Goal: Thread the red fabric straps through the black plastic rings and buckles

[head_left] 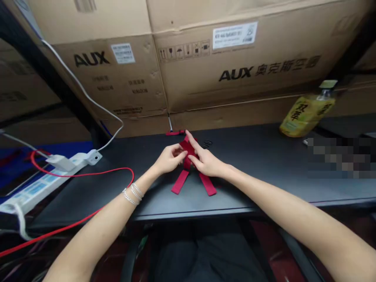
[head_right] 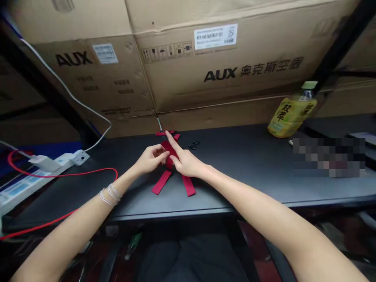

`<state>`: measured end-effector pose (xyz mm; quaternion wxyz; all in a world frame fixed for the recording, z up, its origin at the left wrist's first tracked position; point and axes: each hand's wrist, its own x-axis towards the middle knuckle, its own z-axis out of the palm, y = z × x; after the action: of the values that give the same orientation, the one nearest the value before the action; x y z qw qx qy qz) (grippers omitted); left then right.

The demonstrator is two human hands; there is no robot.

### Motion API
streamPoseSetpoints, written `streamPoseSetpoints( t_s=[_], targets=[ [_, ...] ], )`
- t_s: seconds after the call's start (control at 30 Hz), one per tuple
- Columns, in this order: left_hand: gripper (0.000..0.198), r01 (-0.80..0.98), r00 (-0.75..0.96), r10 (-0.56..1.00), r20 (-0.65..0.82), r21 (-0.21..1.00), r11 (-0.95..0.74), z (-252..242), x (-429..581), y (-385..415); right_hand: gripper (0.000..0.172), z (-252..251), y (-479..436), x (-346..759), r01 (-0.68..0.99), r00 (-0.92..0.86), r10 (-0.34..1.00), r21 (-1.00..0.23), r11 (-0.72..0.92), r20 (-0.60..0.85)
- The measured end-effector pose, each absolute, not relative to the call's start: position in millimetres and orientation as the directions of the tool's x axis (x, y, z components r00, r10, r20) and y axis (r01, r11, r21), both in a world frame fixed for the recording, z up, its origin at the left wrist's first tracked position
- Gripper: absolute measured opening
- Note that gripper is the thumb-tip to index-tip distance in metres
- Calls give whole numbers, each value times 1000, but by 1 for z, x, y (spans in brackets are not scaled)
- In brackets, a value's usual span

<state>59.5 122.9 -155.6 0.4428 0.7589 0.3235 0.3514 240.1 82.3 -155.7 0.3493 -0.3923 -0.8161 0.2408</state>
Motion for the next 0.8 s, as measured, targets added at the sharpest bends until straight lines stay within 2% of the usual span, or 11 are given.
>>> streamPoseSetpoints(
  t_s=[0.13,0.23,0.3,0.43,0.5,0.8],
  targets=[
    [29,204,523,815,251,891,-405,-156,58,124,78,-158,84,239,418,-347,830,-720,554,438],
    [27,239,512,818,261,872,-428,-158,58,125,77,-162,90,240,393,-263,862,-767,507,434],
    [26,262,504,822,267,859,-439,-158,57,125,71,-165,94,241,374,-223,887,-805,461,404],
    [25,307,492,826,274,833,-460,-157,57,125,38,-169,101,240,264,-231,914,-883,388,333],
    [23,321,490,827,275,825,-465,-156,57,125,26,-170,103,239,217,-241,919,-905,365,313],
    [22,285,502,825,260,851,-442,-156,58,124,26,-168,104,238,87,-261,929,-952,294,263]
  ],
)
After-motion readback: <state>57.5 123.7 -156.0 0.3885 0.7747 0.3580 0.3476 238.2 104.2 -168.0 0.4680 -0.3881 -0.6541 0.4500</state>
